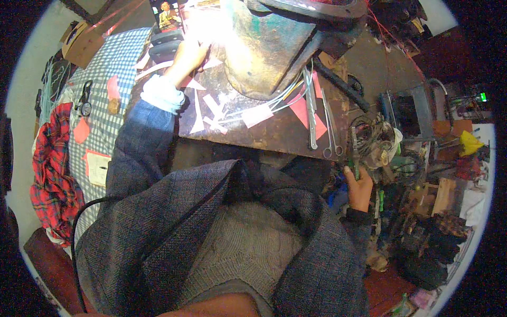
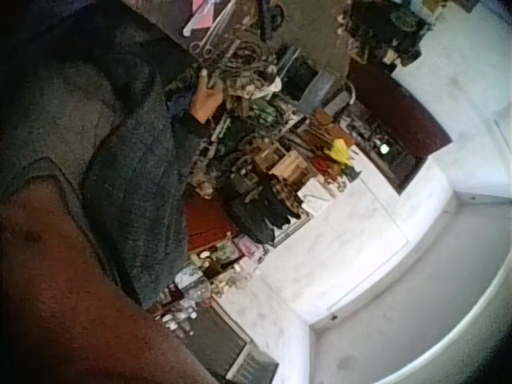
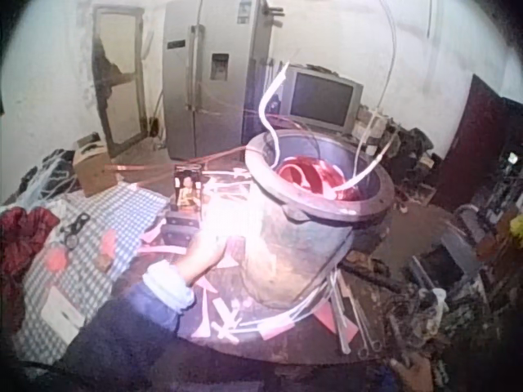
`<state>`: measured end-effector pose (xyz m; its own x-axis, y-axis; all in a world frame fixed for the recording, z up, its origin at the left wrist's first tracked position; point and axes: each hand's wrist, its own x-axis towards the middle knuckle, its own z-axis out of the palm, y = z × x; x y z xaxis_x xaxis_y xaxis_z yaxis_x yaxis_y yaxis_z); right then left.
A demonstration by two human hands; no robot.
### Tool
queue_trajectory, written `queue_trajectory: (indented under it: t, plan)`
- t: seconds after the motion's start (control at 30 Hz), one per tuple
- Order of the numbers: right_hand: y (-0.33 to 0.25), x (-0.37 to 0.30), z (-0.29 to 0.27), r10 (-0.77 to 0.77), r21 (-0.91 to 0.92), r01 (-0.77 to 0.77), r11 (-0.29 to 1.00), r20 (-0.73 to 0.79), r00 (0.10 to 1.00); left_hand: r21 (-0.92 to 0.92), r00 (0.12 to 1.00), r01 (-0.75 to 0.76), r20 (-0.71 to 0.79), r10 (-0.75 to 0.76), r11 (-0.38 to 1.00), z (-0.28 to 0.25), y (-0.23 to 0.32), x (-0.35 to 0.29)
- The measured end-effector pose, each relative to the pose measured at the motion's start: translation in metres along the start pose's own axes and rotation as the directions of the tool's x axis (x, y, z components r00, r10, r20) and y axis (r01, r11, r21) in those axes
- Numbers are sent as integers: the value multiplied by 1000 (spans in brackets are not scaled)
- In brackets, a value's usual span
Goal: The person strips insulation from red and white wires, twists the exposed strands, and secures them to a metal cylindrical component using pliers and a wrench. The person also uses a small tool to adjust a terminal on the component.
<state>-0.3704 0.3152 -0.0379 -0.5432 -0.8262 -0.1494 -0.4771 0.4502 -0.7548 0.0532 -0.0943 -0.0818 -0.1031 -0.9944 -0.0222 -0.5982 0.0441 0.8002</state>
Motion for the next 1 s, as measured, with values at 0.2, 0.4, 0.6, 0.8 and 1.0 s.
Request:
queue_trajectory:
  t: [0.2, 0.4, 0.6, 0.8, 1.0]
  plan:
    - [0, 10, 3, 35, 30, -37, 999, 56, 998, 464, 791, -316, -352, 500, 827, -71, 34, -16]
    - [-3, 14, 4, -51, -49, 53, 997, 36, 998, 838, 408, -309, -311, 858, 450, -134, 29, 47]
    - [3, 13, -2, 16, -203, -18, 979, -9, 1000, 834, 564, -436, -41, 824, 340, -153, -4, 104]
    - [1, 27, -2, 10, -281, -36, 959, -91, 996, 791, 620, -463, -32, 784, 399, -171, -37, 138]
    - [0, 75, 13, -208, -482, 129, 867, -113, 972, 763, 498, -560, 0, 867, 322, -191, -40, 122]
